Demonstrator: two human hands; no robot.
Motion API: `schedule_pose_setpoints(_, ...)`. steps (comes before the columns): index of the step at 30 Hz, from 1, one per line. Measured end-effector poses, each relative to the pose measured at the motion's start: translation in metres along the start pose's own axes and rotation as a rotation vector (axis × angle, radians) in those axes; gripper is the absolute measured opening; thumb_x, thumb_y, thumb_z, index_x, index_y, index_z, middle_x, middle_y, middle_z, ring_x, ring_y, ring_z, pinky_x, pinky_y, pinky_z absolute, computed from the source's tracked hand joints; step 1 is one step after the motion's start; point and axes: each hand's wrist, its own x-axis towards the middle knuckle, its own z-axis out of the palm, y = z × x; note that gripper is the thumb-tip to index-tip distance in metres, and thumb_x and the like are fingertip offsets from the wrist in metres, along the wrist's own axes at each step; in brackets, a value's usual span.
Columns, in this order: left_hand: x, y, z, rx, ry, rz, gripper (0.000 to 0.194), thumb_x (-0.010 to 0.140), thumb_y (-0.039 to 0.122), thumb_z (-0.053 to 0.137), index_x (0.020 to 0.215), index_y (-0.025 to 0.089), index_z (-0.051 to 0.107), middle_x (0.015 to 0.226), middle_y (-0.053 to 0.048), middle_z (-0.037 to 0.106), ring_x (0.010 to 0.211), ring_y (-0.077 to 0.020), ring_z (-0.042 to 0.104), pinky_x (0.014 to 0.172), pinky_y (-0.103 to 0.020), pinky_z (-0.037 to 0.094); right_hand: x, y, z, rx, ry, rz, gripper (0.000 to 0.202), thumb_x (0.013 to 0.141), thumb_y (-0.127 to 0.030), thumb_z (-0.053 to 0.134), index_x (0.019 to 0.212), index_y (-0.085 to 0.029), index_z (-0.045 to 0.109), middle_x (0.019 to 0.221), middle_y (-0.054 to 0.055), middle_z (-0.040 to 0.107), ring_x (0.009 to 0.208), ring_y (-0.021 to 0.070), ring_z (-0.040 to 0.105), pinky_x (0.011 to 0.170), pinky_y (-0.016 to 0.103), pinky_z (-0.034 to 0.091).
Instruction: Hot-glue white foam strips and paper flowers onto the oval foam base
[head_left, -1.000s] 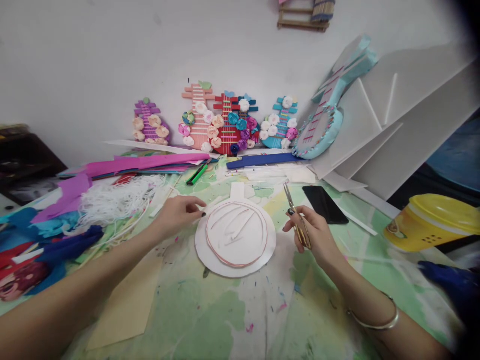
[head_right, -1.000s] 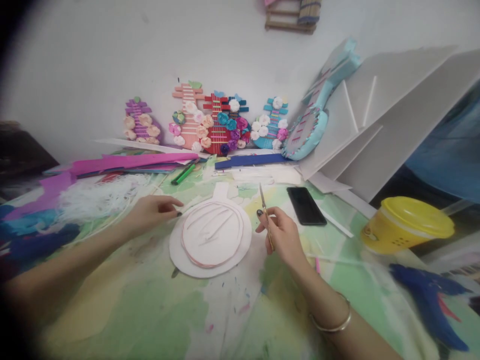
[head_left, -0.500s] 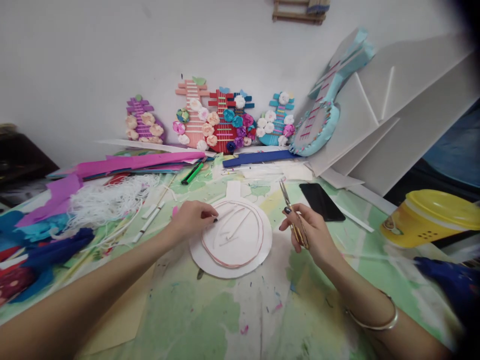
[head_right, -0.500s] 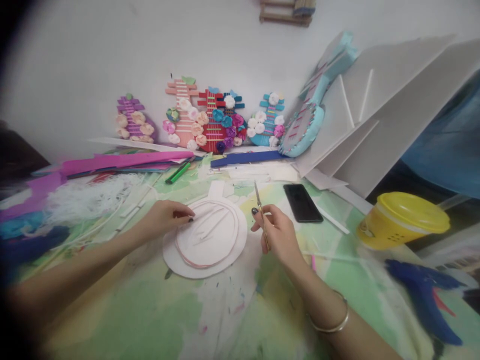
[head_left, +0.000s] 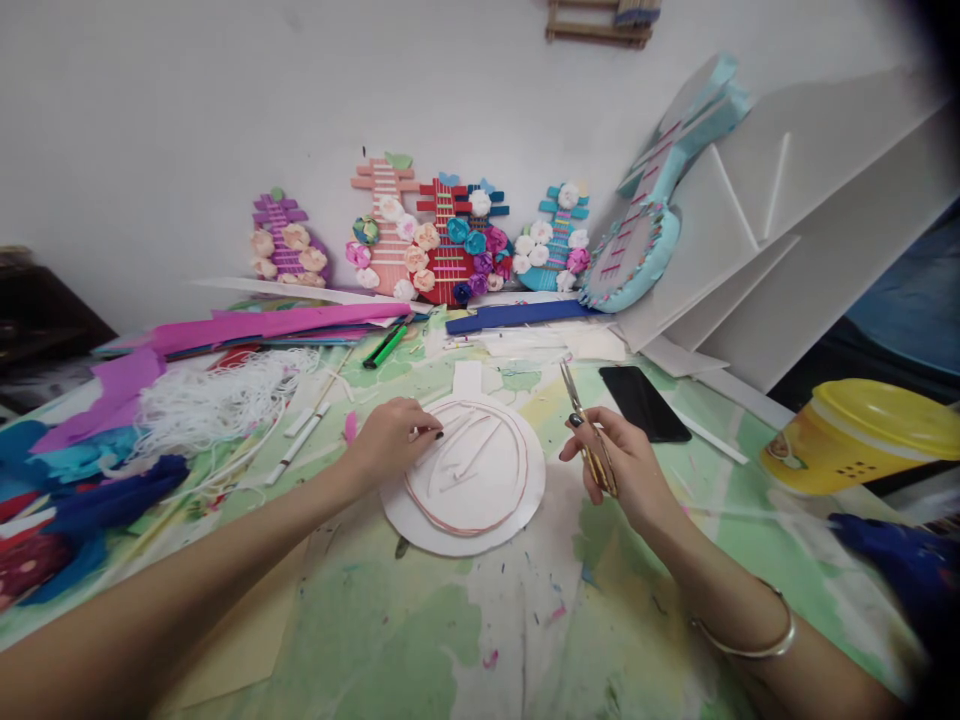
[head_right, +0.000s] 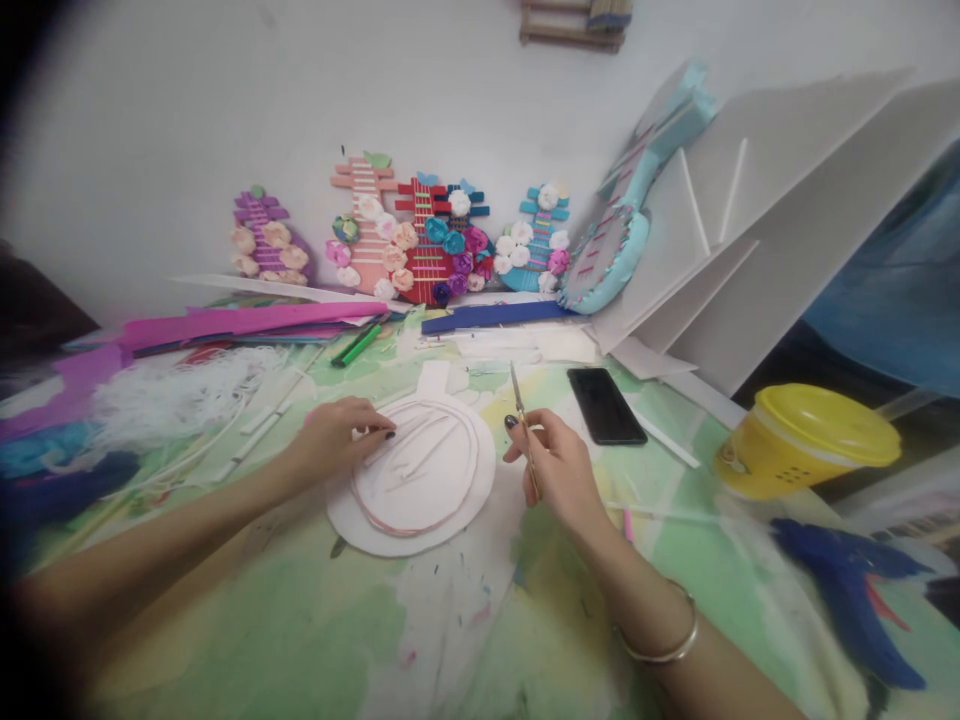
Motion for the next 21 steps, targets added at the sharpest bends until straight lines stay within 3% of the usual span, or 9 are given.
schedule_pose_setpoints(8,0.003,-0.011,0.009,0.003,-0.080,0.157,0.036,0.080,0.008,0.048,0.103,0.022,0.072,0.085,-0.008,0.056,0.082,-0.0194,0.049,0.075,-0.032,0.040,0.000,0.000,0.000,0.014,0.003,-0.007,0.035,0.081,-0.054,0.055,0.081,-0.020,0.050,0.071,0.000,0.064,0.027,0.0063,0.043,0.031,0.022,0.027)
schedule_pose_setpoints(21,0.012,-0.005,0.005,0.113,-0.153,0.236,0.030,0.082,0.011,0.051,0.090,0.027,0.075,0.083,-0.008,0.052,0.082,-0.0202,0.042,0.072,-0.032,0.036,0.000,0.000,0.000,0.001,0.000,-0.010,0.035,0.081,-0.055,0.055,0.081,-0.020,0.050,0.072,0.000,0.064,0.027,0.0062,0.042,0.031,0.022,0.027)
